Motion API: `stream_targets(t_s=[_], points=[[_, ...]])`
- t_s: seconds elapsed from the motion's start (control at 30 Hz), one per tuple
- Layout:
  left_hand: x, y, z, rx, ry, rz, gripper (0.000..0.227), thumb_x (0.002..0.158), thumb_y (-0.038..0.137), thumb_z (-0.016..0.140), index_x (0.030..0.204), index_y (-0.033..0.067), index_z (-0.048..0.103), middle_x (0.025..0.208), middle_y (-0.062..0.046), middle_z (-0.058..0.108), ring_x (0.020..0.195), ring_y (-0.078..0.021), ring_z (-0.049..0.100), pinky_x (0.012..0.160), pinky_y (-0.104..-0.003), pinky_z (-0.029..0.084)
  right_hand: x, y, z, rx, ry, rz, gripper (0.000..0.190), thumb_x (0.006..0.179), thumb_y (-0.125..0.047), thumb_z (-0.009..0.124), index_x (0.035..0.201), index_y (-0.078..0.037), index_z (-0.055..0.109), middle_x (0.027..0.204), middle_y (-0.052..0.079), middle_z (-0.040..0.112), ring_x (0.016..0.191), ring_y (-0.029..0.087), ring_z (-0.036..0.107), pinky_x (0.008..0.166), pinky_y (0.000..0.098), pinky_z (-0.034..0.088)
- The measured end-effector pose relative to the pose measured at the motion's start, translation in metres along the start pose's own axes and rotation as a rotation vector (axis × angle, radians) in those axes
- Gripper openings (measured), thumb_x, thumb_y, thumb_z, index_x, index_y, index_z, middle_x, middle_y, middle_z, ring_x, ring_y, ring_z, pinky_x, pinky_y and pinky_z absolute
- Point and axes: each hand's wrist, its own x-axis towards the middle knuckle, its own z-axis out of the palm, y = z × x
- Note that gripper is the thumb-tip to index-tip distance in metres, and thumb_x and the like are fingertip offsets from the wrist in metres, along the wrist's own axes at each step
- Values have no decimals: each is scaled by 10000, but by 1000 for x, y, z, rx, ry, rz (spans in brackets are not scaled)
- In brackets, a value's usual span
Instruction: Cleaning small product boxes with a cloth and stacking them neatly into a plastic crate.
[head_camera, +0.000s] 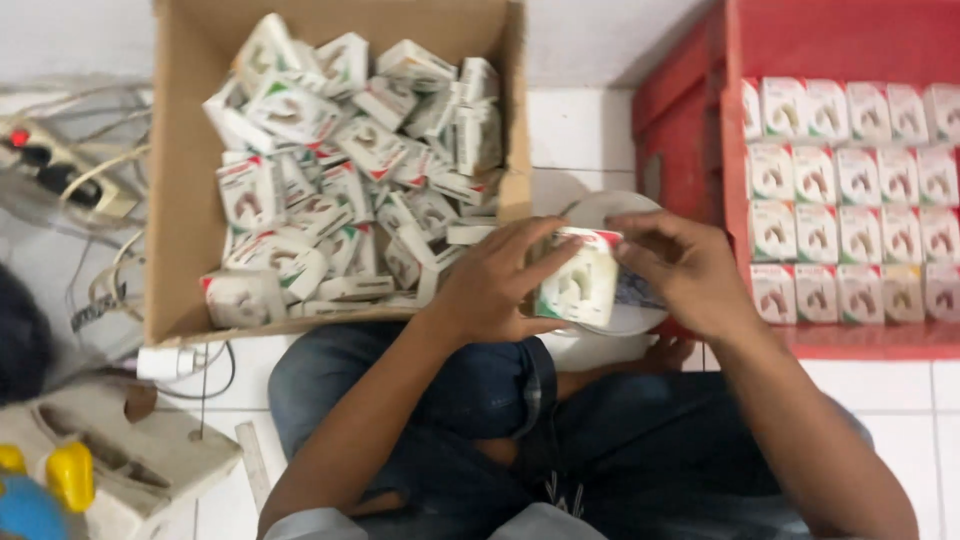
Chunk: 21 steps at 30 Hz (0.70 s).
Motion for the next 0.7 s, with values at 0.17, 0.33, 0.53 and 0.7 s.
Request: stream_targets(t_s=[0.17,0.33,0.53,0.7], points=[[7,-3,9,18,-93,-25,745,754,479,819,1340,77,595,1334,-219,529,1247,-423,534,1083,-540,419,-2,-4,-46,-657,-47,-474,487,710,-82,818,1185,-90,709,1108,136,695,1064,369,645,922,491,487],[13,2,8,133,-194,-106,729,762,584,755,1315,130,616,1406,-186,493,1320,-407,474,1102,-585,319,-21,23,-42,-971,-266,-355,573,694,-221,775,1252,-147,667,1240,128,645,1229,383,538,1100,639,283],[29,1,14,119,-311,-175,781,738,469,831,1385,130,558,1403,-191,491,1315,-393,484,1137,-597,268,-18,55,-39,-1211,-61,-631,437,805,-105,614,1234,-180,652,1088,35,645,1083,238,625,910,395,500],[42,6,35,-20,-323,-280,1097,634,332,911,1519,60,323,1355,-259,507,1256,-468,526,1121,-616,326,-15,48,-55,-1033,427,-657,407,831,-17,591,1209,-92,722,1092,46,657,1020,230,659,900,329,537]])
